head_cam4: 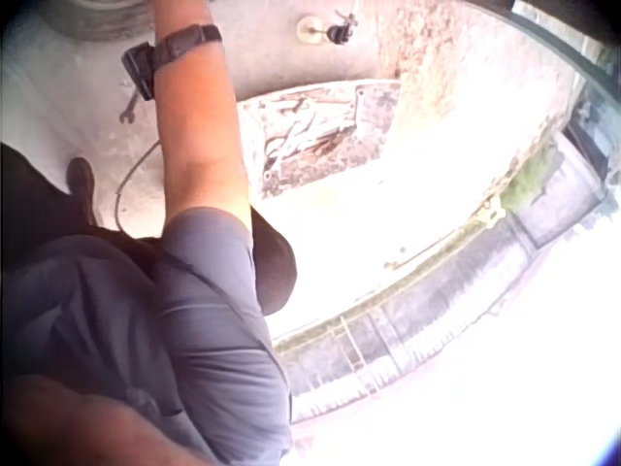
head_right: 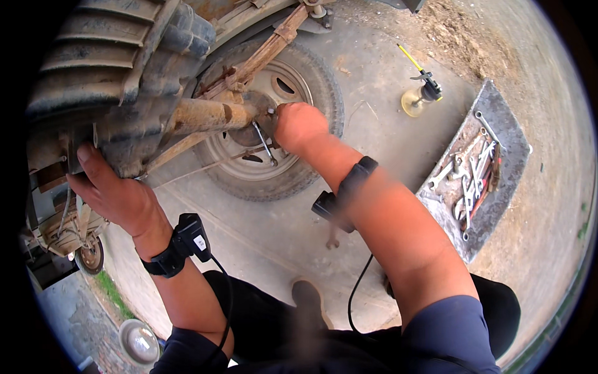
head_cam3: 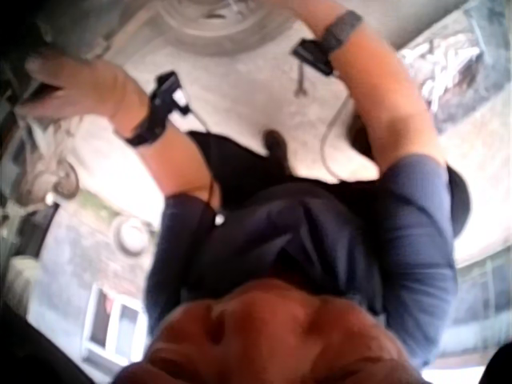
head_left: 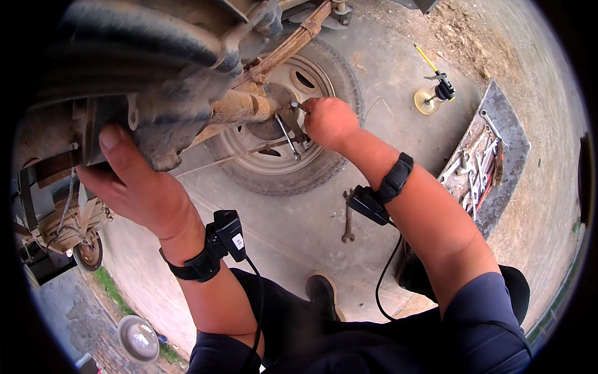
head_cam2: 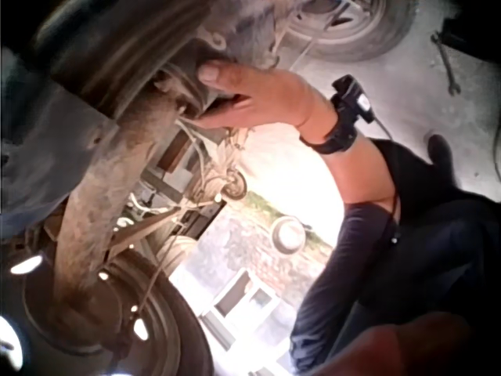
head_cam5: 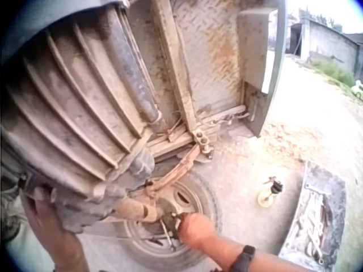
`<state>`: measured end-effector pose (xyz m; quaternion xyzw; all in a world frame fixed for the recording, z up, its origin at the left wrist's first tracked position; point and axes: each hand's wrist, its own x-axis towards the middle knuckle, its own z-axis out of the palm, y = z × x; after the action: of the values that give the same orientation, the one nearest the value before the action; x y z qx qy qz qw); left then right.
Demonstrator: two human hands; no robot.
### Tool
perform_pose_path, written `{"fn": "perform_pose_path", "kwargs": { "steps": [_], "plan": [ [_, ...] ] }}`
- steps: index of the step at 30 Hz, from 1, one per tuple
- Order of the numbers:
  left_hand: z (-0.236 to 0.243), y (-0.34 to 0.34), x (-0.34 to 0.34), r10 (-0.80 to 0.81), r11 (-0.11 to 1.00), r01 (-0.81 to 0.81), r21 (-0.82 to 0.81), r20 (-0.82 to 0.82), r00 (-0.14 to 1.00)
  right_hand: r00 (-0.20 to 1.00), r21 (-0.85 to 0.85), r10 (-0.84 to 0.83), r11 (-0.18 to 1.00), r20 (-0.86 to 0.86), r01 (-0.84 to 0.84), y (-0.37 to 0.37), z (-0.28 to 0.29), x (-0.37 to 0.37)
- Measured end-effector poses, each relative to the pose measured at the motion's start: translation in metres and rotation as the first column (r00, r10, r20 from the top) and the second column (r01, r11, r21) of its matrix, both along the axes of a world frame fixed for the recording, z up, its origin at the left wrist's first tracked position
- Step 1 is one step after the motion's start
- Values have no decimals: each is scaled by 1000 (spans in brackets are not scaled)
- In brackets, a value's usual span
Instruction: The person walks to a three-wheeled vehicle and uses a spray bottle to lubricate a rusty suspension component. They then use a wrench to loosen and tighten a bolt on the suspension arm, switching between different wrenches to complete the adjustment.
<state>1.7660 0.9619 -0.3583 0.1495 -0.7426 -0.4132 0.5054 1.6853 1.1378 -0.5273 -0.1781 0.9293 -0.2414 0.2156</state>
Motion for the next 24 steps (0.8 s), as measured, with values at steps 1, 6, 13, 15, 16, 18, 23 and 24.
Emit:
{"fn": "perform_pose_path", "kwargs": {
  "steps": [1,6,13,15,16,18,23,24],
  "plan": [
    [0,1,-1,-10,1000,11,21,-19,1000,998,25,56,998,-34,-55,1,2,-5],
    [-1,2,-1,-14,999,15,29,-34,999,977,-4,168,985,-128,-170,2,12,-25],
    [-1,0,-1,-37,998,38,40,-36,999,985,-248,169,953,-38,-173,5,27,-32],
    [-1,1,-1,-53,998,53,28,-24,998,996,-385,88,920,1,-80,5,19,-37],
    [-1,1,-2,-60,998,61,22,-18,998,998,-449,49,893,25,-33,6,16,-39],
    [0,-3,0,-37,999,37,1,-2,999,997,-416,-58,907,43,71,3,21,-44],
    [1,-4,2,1,999,2,-53,47,999,907,-714,-179,566,382,412,22,20,-65],
    [2,-2,1,-24,999,24,-34,24,999,858,-753,-112,431,502,497,27,26,-67]
  ]
}}
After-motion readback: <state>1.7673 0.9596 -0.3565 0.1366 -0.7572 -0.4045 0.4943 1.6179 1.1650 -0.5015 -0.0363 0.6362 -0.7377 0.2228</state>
